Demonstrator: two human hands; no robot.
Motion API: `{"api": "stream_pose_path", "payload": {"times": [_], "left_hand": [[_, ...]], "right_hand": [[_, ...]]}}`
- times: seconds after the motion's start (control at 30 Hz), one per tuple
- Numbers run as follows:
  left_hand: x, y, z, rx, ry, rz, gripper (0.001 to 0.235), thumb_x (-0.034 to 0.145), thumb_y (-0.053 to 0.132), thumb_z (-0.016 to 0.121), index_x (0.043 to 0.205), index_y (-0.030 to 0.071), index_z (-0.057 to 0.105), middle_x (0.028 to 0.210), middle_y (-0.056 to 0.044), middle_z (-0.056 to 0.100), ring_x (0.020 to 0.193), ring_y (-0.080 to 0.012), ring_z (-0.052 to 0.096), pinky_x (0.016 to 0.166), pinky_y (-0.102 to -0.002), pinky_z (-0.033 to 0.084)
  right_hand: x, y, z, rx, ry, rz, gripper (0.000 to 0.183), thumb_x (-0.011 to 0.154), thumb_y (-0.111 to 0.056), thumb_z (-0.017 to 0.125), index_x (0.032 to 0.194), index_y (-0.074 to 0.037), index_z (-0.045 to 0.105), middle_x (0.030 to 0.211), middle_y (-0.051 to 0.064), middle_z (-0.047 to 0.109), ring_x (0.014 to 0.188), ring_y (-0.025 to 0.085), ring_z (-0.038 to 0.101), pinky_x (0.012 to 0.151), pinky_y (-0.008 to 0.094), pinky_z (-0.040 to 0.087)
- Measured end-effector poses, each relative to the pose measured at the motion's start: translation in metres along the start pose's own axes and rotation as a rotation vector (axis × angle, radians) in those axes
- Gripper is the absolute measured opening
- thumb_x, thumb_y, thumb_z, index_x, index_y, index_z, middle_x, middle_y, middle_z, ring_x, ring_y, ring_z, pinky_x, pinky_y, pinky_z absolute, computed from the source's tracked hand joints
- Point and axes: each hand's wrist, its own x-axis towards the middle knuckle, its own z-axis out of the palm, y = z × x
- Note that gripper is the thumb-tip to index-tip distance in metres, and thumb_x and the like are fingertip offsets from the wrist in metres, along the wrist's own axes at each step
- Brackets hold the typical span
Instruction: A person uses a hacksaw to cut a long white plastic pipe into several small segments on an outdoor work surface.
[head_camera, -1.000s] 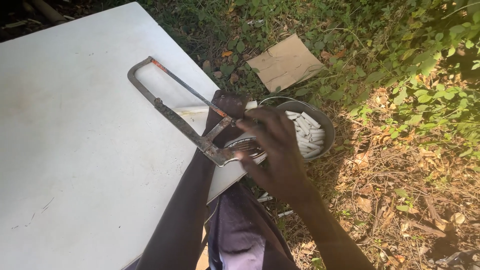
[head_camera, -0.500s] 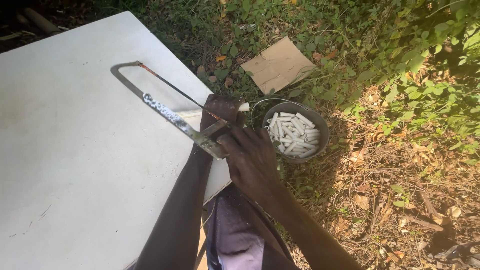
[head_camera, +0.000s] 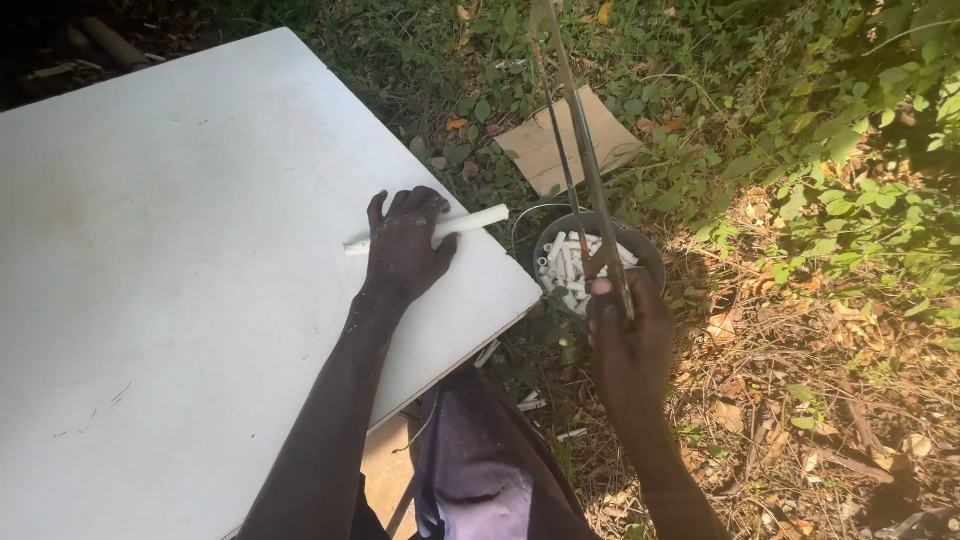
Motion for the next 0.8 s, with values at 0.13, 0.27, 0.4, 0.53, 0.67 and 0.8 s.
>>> {"api": "stream_pose_path", "payload": {"times": [0.13,0.27,0.4,0.53,0.67,0.8], "left_hand": [[-0.01,0.006,-0.018,-0.083,-0.014,-0.093,0.022,0.089,0.028,0.07,0.109,0.019,0.069,0.103,0.003,0.062,0.113,-0.0147,0.059,0.115,-0.054,0.03],[-0.003,0.019,-0.021,-0.159,-0.033,-0.139,0.022,0.098,0.036,0.06,0.112,0.022,0.071,0.093,0.003,0.066,0.096,-0.0135,0.067,0.095,-0.04,0.051],[0.008,0.014,-0.006,-0.215,-0.068,-0.164,0.03,0.102,0.044,0.052,0.105,0.022,0.073,0.086,0.001,0.069,0.086,-0.0138,0.07,0.088,-0.036,0.056],[0.001,0.038,-0.034,-0.074,-0.069,-0.077,0.025,0.093,0.03,0.067,0.114,0.017,0.072,0.104,0.0,0.067,0.103,-0.0162,0.064,0.094,-0.038,0.051],[0.001,0.047,-0.025,-0.083,-0.048,-0.128,0.026,0.091,0.029,0.069,0.113,0.017,0.073,0.111,0.0,0.064,0.109,-0.0183,0.057,0.099,-0.041,0.046],[-0.001,0.053,-0.021,-0.122,-0.039,-0.135,0.023,0.091,0.028,0.069,0.112,0.018,0.074,0.11,0.0,0.062,0.111,-0.0187,0.054,0.1,-0.041,0.045]], "right_hand": [[-0.004,0.005,0.004,0.072,0.04,0.123,0.02,0.104,-0.018,0.048,0.092,-0.004,0.058,0.058,0.003,0.05,0.045,0.011,0.048,0.046,0.023,0.041],[-0.005,0.013,0.007,0.142,0.025,0.145,0.023,0.103,-0.014,0.048,0.088,-0.002,0.059,0.053,0.003,0.05,0.041,0.012,0.05,0.044,0.024,0.042],[-0.01,0.006,0.006,0.15,-0.017,0.188,0.022,0.103,-0.014,0.047,0.088,-0.004,0.06,0.052,0.002,0.051,0.04,0.01,0.05,0.043,0.023,0.043],[-0.014,0.015,0.006,0.135,-0.018,0.153,0.02,0.102,-0.013,0.047,0.092,-0.002,0.061,0.052,0.003,0.05,0.041,0.011,0.049,0.043,0.022,0.041],[-0.013,0.016,0.009,0.131,-0.049,0.114,0.021,0.101,-0.014,0.047,0.092,-0.002,0.063,0.051,0.004,0.051,0.04,0.011,0.049,0.042,0.023,0.041],[-0.018,0.009,0.013,0.157,-0.07,0.146,0.02,0.1,-0.013,0.047,0.094,-0.003,0.063,0.052,0.003,0.05,0.04,0.009,0.048,0.042,0.021,0.041]]}}
